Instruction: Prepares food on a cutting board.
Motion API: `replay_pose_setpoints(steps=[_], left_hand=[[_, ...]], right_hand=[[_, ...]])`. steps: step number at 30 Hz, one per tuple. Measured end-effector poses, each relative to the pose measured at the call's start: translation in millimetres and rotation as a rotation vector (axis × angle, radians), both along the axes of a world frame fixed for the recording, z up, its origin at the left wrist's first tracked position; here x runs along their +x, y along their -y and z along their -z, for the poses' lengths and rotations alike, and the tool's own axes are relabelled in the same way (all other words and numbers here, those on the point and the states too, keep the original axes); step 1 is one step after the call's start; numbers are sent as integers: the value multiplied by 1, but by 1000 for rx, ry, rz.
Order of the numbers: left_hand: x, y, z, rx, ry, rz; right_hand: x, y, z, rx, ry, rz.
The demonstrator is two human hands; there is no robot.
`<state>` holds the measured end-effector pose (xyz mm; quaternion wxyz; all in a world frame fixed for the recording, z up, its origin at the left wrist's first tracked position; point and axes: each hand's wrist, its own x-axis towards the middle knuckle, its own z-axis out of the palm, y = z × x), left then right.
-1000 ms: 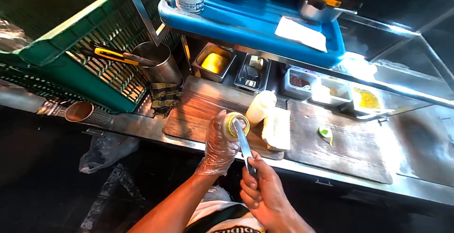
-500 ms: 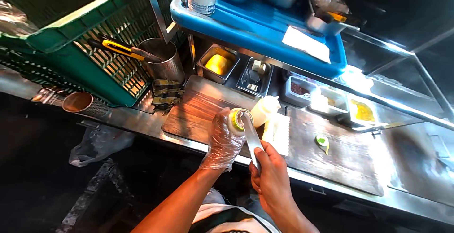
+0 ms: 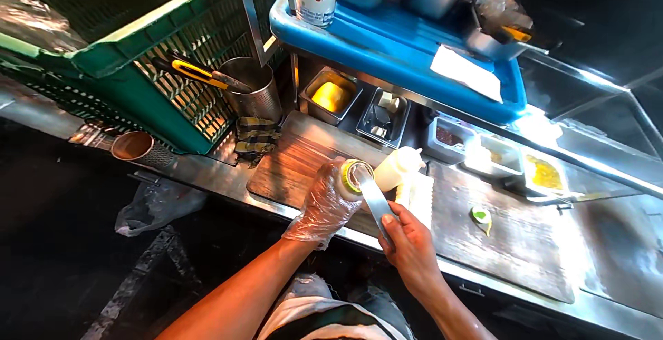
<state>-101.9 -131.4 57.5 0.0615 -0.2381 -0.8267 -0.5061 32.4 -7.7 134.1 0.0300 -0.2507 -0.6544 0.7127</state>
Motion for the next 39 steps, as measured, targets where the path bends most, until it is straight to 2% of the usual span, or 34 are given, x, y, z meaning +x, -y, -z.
replay_pose_setpoints(steps=[12,18,21,24,26,29,31,33,35,39], left_hand=[[-25,32,-7,-30,5,258],[-43,42,-16,-75,64,457],[-52,42,-16,-104,66,535],[-55,41,-14,-111,87,568],[-54,40,-16,-107,114,529],[-55,44,-11,-81,161,412],[-50,44,-9,-53,175,309],[-41,40,-2,-15,196,198],[-25,39,6,78,260,100],[52,50,24,385,657,-63]], right_hand=[[-11,-36,4,222,-60,-362],[-25,-61,-11,355,-56,-586],[-33,-72,-26,477,-33,-695],[-37,-83,-43,692,-3,-771],[-26,-85,-46,749,-12,-714],[17,-86,-38,421,10,-480],[58,-83,-21,194,9,-254],[94,-79,2,71,40,9],[116,-75,25,118,87,193],[122,-71,59,392,85,260]])
